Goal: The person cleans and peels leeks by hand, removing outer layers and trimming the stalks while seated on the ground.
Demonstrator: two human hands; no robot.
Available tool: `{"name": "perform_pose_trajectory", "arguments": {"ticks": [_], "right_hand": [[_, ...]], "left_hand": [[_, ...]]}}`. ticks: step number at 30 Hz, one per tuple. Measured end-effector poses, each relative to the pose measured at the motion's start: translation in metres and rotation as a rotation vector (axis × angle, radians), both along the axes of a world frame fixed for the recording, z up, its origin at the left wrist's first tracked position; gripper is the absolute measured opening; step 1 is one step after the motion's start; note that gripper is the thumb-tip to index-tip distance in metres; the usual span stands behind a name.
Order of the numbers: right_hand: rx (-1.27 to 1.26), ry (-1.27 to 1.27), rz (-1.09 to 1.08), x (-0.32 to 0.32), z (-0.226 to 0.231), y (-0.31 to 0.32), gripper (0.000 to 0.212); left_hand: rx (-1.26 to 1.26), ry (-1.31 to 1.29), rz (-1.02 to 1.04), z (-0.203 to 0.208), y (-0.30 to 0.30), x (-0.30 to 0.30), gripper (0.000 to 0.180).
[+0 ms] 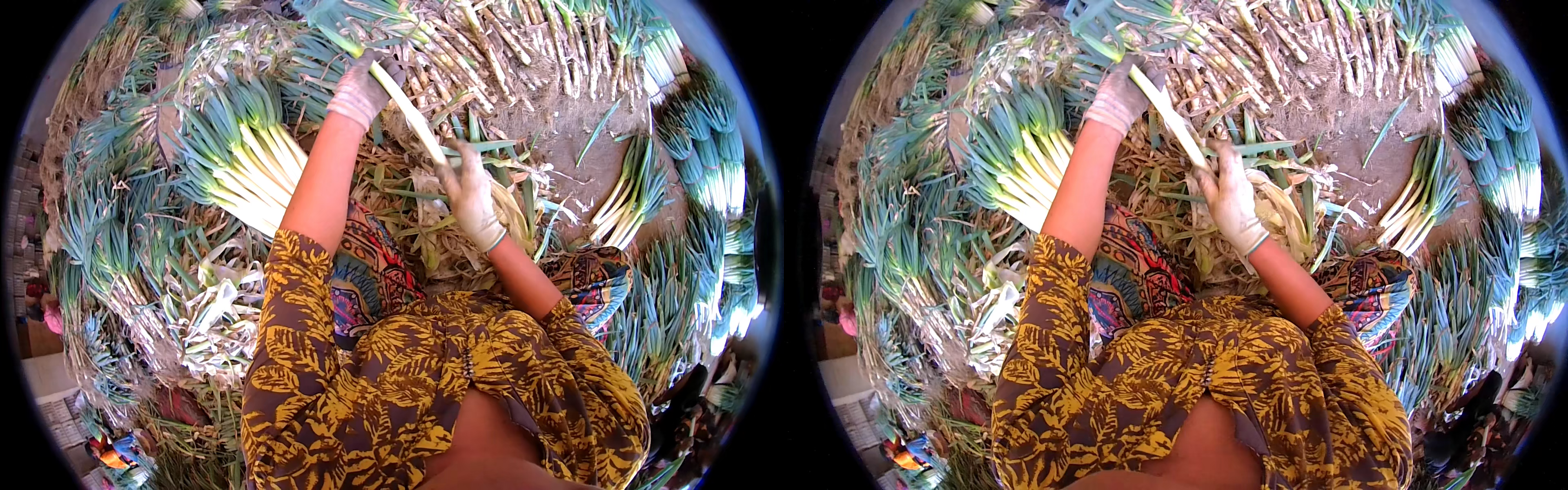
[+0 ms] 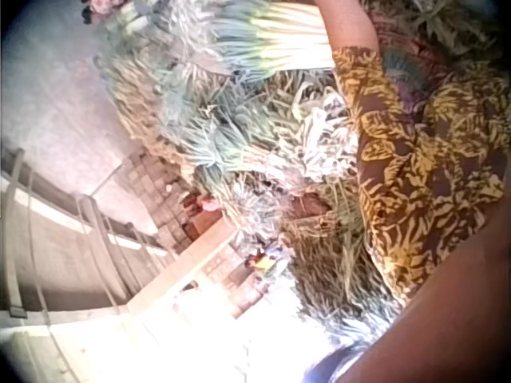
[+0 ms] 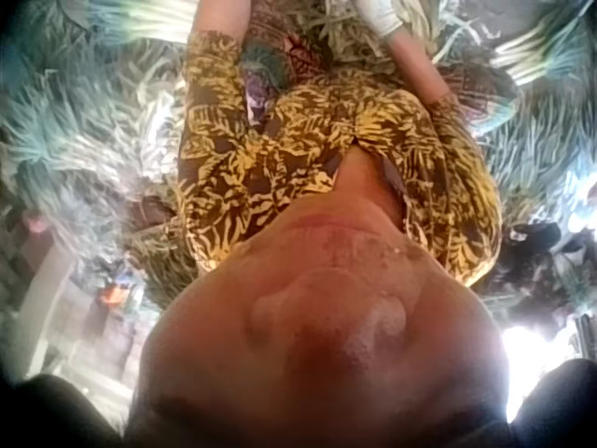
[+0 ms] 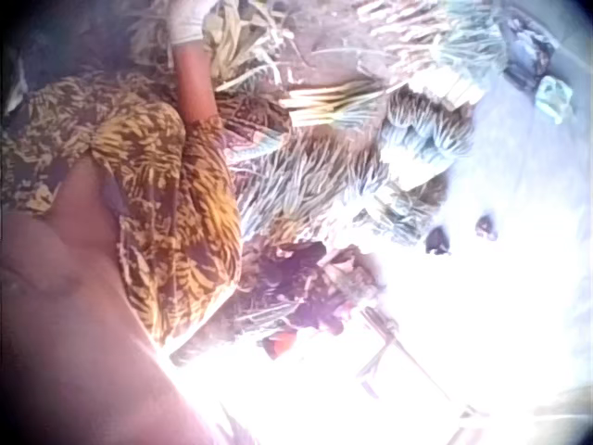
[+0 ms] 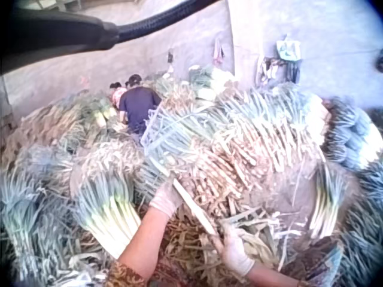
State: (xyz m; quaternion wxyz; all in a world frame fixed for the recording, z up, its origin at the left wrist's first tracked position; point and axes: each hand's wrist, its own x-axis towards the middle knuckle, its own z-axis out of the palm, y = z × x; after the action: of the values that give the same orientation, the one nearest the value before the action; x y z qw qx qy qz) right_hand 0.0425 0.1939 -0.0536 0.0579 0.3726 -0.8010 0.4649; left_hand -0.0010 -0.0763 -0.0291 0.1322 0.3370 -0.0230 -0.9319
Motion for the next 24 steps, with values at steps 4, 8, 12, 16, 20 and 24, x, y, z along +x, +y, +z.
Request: {"name": "perform_pose_trajectory", "arguments": {"ticks": [4, 8, 12, 16, 20, 24], "right_hand": [[-0.322, -0.644, 0.278, -0.027, 0.027, -0.041, 0.034], [-0.112, -0.964, 0.423, -0.047, 0.024, -0.068, 0.039], [0.164, -0.275, 0.261, -0.033, 0.033, -0.064, 0.033], [0.229, -0.116, 0.399, -0.019, 0.028, -0.027, 0.024], [0.340, -0.259, 0.303, 0.020, 0.046, 0.035, 0.017], [0.357, -0.179, 0.270, 0.028, 0.030, 0.099, 0.015]], "left_hand": [[-0.385, 0.122, 0.023, 0.011, 0.023, -0.003, 0.031], [-0.184, 0.374, -0.037, -0.005, -0.009, -0.003, 0.036], [-0.366, 0.236, 0.050, -0.013, -0.013, -0.008, 0.038], [-0.066, 0.327, 0.178, -0.009, -0.042, 0.003, 0.035], [-0.151, 0.609, 0.091, -0.029, -0.074, 0.020, 0.033], [-0.319, 0.532, 0.177, -0.066, -0.131, 0.027, 0.037]]}}
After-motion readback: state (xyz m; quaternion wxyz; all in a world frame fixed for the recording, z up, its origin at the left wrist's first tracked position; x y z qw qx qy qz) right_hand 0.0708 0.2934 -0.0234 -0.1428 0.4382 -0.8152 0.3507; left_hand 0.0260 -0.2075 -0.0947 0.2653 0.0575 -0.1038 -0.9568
